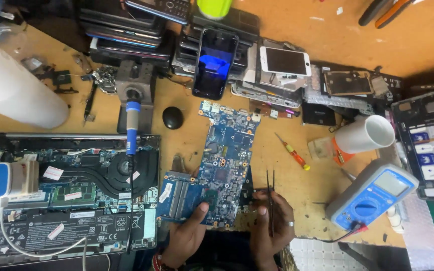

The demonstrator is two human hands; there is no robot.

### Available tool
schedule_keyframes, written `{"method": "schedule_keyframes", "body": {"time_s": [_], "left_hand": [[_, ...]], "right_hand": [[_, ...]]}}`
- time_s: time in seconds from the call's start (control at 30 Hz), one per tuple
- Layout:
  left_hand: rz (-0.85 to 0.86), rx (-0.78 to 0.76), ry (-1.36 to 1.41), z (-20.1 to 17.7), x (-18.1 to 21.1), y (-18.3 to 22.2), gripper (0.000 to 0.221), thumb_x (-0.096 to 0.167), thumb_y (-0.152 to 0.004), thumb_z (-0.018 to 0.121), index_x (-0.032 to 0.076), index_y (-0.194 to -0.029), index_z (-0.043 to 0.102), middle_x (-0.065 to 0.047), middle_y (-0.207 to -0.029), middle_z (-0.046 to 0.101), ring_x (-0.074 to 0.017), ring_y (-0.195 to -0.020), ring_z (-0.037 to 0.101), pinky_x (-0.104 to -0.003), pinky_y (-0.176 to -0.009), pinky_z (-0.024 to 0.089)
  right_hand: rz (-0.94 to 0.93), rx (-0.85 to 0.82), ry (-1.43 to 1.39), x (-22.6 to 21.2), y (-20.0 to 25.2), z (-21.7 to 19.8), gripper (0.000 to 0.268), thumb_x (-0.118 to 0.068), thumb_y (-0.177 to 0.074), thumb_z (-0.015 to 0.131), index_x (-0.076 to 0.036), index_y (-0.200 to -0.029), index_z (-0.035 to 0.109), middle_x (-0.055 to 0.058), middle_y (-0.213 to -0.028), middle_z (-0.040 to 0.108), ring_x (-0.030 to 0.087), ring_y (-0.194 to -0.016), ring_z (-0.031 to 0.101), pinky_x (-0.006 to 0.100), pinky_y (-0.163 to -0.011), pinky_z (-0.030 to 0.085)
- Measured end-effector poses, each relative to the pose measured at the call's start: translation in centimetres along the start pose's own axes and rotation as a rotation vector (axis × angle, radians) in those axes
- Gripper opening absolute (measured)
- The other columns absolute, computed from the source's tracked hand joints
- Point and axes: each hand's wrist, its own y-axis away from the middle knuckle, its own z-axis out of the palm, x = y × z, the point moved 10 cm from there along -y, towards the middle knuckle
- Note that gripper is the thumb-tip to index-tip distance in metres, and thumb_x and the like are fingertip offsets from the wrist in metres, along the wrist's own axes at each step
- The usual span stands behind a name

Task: Inspecting and manipulating components on a laptop motherboard using tweezers at a repair station.

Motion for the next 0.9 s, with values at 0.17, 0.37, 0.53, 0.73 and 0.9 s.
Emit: {"method": "schedule_keyframes", "body": {"time_s": [0.17,0.37,0.53,0.73,0.9], "left_hand": [[-0.449,0.179,0.409,0.1,-2.5,-0.5,0.082,0.023,-0.079,0.077,0.008,-0.152,0.044,-0.003,-0.154,0.052,-0.0220,-0.146,0.045,-0.038,-0.124,0.033],[-0.297,0.136,0.763,0.5,-0.1,-1.9,0.074,0.006,-0.087,0.072,0.008,-0.154,0.039,-0.009,-0.149,0.053,-0.0303,-0.144,0.045,-0.047,-0.123,0.035],[-0.294,0.106,0.958,0.7,-1.0,-1.3,0.045,0.001,-0.094,0.070,0.002,-0.138,0.061,-0.007,-0.140,0.063,-0.0285,-0.141,0.052,-0.046,-0.123,0.036],[0.232,0.021,-0.060,-0.7,2.3,-0.3,0.037,0.014,-0.097,0.070,0.015,-0.134,0.066,-0.006,-0.141,0.060,-0.0269,-0.136,0.056,-0.045,-0.125,0.040],[-0.171,0.030,0.344,-0.1,0.7,-1.6,0.054,0.018,-0.091,0.073,0.004,-0.141,0.057,-0.011,-0.145,0.060,-0.0289,-0.140,0.054,-0.042,-0.122,0.041]], "right_hand": [[-0.115,-0.085,0.032,-3.2,-1.0,2.1,0.029,-0.017,-0.107,0.053,-0.002,-0.132,0.049,0.026,-0.105,0.072,0.030,-0.098,0.076,0.031,-0.072,0.064],[-0.261,-0.271,-0.229,-0.3,-1.0,2.2,0.031,-0.009,-0.110,0.053,-0.003,-0.140,0.049,0.023,-0.125,0.066,0.038,-0.121,0.068,0.031,-0.083,0.066],[-0.353,-0.175,-0.042,-4.0,-1.0,4.1,0.025,-0.014,-0.108,0.058,-0.006,-0.131,0.055,0.024,-0.111,0.069,0.031,-0.101,0.078,0.026,-0.068,0.065],[-0.386,-0.096,0.126,-4.8,-1.4,4.1,0.016,-0.009,-0.105,0.058,-0.003,-0.120,0.060,0.019,-0.113,0.061,0.028,-0.096,0.071,0.026,-0.065,0.069],[-0.444,-0.061,0.118,-4.9,-1.3,3.7,0.013,-0.008,-0.103,0.063,-0.004,-0.115,0.061,0.018,-0.104,0.069,0.030,-0.092,0.073,0.035,-0.075,0.061]]}}
